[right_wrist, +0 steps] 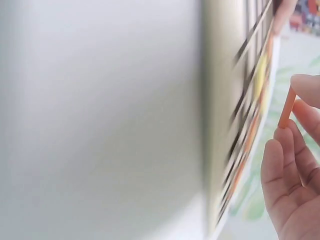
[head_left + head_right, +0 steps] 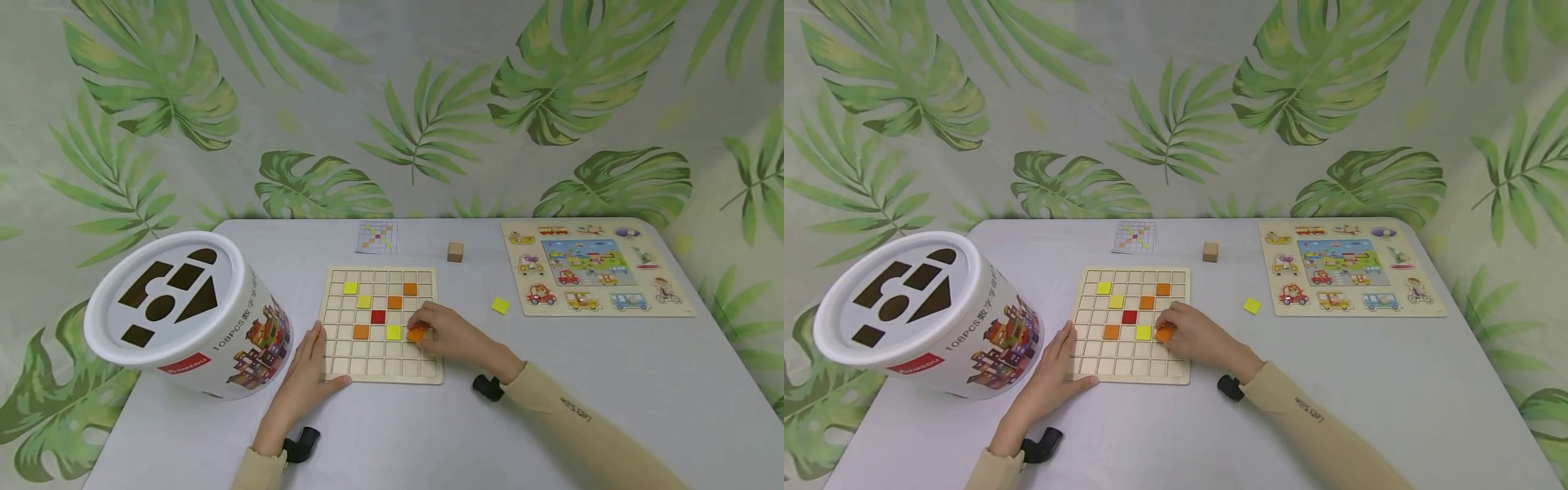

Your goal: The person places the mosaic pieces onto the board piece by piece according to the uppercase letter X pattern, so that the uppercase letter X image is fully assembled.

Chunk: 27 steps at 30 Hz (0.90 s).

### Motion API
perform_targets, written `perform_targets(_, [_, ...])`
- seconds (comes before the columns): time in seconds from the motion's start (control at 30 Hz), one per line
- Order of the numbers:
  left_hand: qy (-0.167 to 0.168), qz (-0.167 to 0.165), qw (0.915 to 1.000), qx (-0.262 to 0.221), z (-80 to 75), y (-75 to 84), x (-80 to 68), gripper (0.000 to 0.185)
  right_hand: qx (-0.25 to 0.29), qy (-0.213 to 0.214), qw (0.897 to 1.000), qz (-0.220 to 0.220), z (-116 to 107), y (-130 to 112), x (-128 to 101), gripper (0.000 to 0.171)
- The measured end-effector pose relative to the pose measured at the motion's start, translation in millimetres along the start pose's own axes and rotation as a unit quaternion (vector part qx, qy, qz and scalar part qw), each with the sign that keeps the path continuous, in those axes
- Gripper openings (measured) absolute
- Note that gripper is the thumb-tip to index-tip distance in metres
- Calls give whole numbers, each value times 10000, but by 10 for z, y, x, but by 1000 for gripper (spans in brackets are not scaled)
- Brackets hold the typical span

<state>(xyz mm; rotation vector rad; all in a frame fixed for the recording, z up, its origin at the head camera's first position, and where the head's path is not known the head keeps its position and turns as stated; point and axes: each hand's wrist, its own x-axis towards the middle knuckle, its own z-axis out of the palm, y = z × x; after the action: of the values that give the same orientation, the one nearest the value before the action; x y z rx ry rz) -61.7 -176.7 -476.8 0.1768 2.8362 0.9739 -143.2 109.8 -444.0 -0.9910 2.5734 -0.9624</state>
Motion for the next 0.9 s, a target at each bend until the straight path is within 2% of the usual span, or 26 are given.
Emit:
perform_targets(0.33, [7, 150, 9998, 160, -8, -4, -5, 100, 38, -329, 9968, -723, 352, -376, 473, 15])
perform_targets(0.63, [33, 169, 9997, 152, -7, -5, -2, 99, -407, -626, 9942, -771, 573, -554, 712, 15])
perform_targets(0.9, [-2, 123, 9998, 169, -9, 0, -4, 100, -871, -687, 9907, -790, 675, -610, 800, 14])
